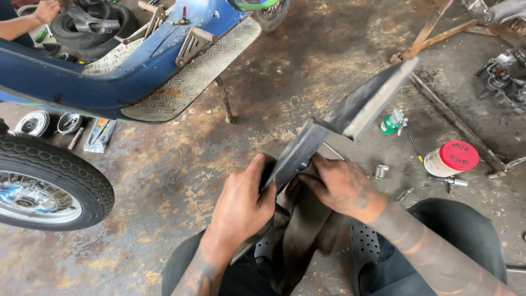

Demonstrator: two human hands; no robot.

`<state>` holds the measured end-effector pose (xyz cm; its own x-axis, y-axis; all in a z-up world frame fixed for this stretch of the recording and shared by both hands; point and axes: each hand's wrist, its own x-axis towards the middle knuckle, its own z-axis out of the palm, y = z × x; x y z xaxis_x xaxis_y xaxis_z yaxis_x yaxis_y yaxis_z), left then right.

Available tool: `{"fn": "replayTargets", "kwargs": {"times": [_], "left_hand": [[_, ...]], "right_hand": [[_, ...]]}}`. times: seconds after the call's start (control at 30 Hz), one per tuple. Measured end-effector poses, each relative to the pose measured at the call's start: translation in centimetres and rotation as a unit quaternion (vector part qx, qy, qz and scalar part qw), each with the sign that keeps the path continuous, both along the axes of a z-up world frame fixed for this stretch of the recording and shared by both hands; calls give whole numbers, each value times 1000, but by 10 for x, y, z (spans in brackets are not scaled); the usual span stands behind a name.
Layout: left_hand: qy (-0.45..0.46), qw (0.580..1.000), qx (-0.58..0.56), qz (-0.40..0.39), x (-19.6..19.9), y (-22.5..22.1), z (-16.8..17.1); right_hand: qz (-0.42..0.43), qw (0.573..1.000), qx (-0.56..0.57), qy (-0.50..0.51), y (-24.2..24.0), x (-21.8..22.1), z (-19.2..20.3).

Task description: The person sits on the workshop floor holding a black plastic scooter body panel on their lap and wipes its surfaces with a cloth. They then use a long screwdriver to poke and scrape around a bolt fitting on the panel, turning the panel over to reach other sides.

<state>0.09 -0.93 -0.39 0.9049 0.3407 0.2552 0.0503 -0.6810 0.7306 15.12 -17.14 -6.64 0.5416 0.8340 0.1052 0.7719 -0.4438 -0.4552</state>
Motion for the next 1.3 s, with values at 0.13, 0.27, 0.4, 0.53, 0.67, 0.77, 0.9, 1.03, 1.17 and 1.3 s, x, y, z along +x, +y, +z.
{"fn": "replayTargets", "kwargs": {"times": [0.13,0.27,0.4,0.53,0.67,0.77,0.9,1.03,1.17,1.3], "left_hand": [[29,999,11,24,3,-12,-10],[26,999,-17,18,6,-9,-3],[44,998,32,-5,3,-3,-14],[59,995,-54,-68,8,4,4],[5,997,-40,-61,10,6,5],[-19,998,-48,-33,11,8,9],[-87,991,-93,-31,11,13,1],[-102,988,-119,-6,16,18,-3],[-115,979,-165,36,21,20,-10],[-164,948,-258,90,31,23,-14]], "right_hand": [[-37,953,-71,-293,-3,-12,-16],[-10,990,13,-143,-1,-7,-5],[204,969,128,52,-22,22,-27],[174,806,186,534,-18,38,-42],[-140,742,171,633,-18,34,-35],[-199,703,237,641,-14,34,-28],[-74,868,260,416,-29,44,-17],[-38,863,349,364,-41,39,20],[-43,859,395,324,-60,47,22],[-60,824,455,333,-75,60,6]]}}
